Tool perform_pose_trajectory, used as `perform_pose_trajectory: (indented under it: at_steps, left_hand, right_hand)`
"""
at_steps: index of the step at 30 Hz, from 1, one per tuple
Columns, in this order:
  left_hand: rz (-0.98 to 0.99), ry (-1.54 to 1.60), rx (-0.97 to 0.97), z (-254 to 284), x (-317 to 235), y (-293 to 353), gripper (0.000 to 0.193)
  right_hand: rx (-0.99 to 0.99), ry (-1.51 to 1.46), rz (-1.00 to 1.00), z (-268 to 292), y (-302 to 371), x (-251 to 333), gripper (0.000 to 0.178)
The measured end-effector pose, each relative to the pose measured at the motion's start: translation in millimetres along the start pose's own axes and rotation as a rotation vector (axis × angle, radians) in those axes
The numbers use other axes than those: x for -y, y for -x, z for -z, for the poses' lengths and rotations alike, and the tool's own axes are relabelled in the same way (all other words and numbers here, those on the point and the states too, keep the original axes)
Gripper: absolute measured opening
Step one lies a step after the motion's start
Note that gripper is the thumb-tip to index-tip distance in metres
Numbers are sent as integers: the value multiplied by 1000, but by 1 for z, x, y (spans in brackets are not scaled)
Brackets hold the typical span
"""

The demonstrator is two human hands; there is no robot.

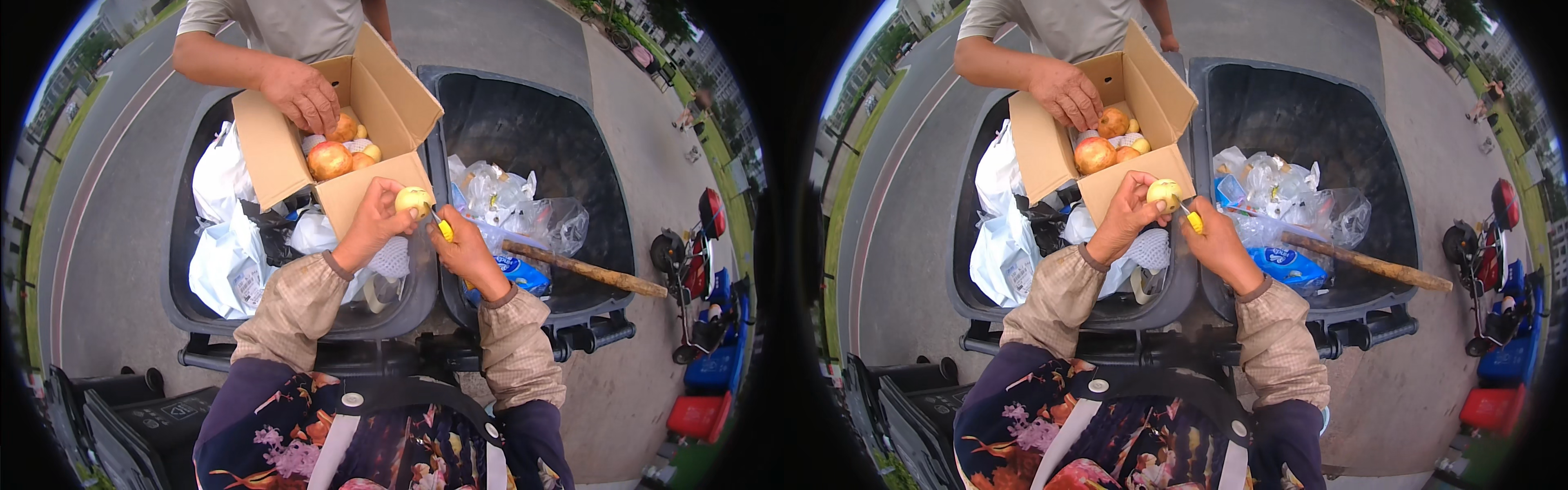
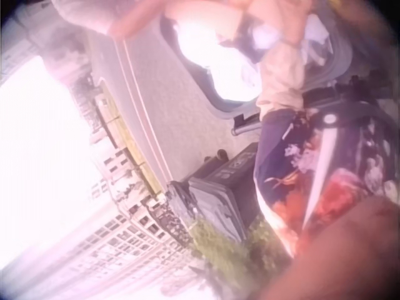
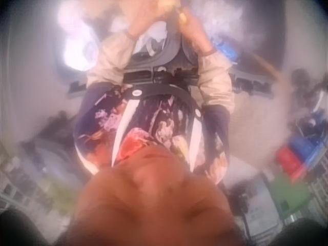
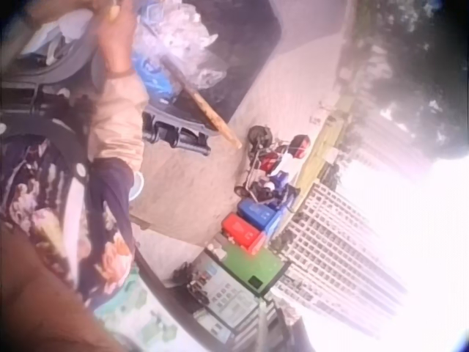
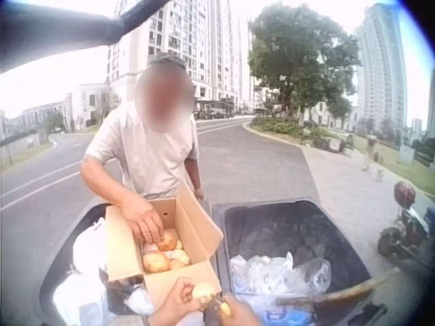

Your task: The person uses a yellow peeler to remove the skin from several round fruits taken from a cardboard box. The person holds each fruit, peels it, and places the peeled fruit into a small blue bowl while discarding the peels into a nearby trash bin.

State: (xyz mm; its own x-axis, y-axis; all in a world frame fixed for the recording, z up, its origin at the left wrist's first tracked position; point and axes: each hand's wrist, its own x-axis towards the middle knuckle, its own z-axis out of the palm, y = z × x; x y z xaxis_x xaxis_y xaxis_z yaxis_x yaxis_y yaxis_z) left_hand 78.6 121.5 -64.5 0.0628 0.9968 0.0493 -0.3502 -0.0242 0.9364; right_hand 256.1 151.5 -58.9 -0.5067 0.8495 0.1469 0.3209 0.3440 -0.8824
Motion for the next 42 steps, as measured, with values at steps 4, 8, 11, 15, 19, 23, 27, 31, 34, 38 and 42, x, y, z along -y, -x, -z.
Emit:
perform_pose_trajectory:
  at_steps: [4,8,11,15,19,23,27,31,34,38,42]
  left_hand:
    - [148,179,60,5,2,-2,30]
    - [241,295,102,10,10,-4,28]
    - [279,305,91,12,11,-5,31]
    - [266,389,63,11,1,-5,41]
    - [320,626,97,16,-7,-9,43]
    - [227,637,40,13,-11,-6,40]
    - [136,598,21,23,-12,-8,46]
    - [141,655,17,26,-19,-7,47]
    - [129,652,22,26,-24,-6,46]
    - [114,640,-44,30,-21,-5,43]
    - [57,603,-57,26,-18,-5,40]
  right_hand:
    - [233,-511,-400,8,0,10,14]
    - [290,-738,-548,16,-2,23,13]
    - [285,-741,-567,18,-3,18,17]
    - [156,-943,-520,26,-4,20,17]
    - [-58,-1043,-211,33,-2,23,25]
    - [-133,-758,-53,25,-2,25,38]
    - [32,-438,-59,14,1,22,37]
    - [-6,-130,13,2,5,20,32]
    - [29,-77,-27,-1,6,21,31]
    - [40,-15,-16,-2,6,23,28]
    - [-99,123,137,-6,4,4,23]
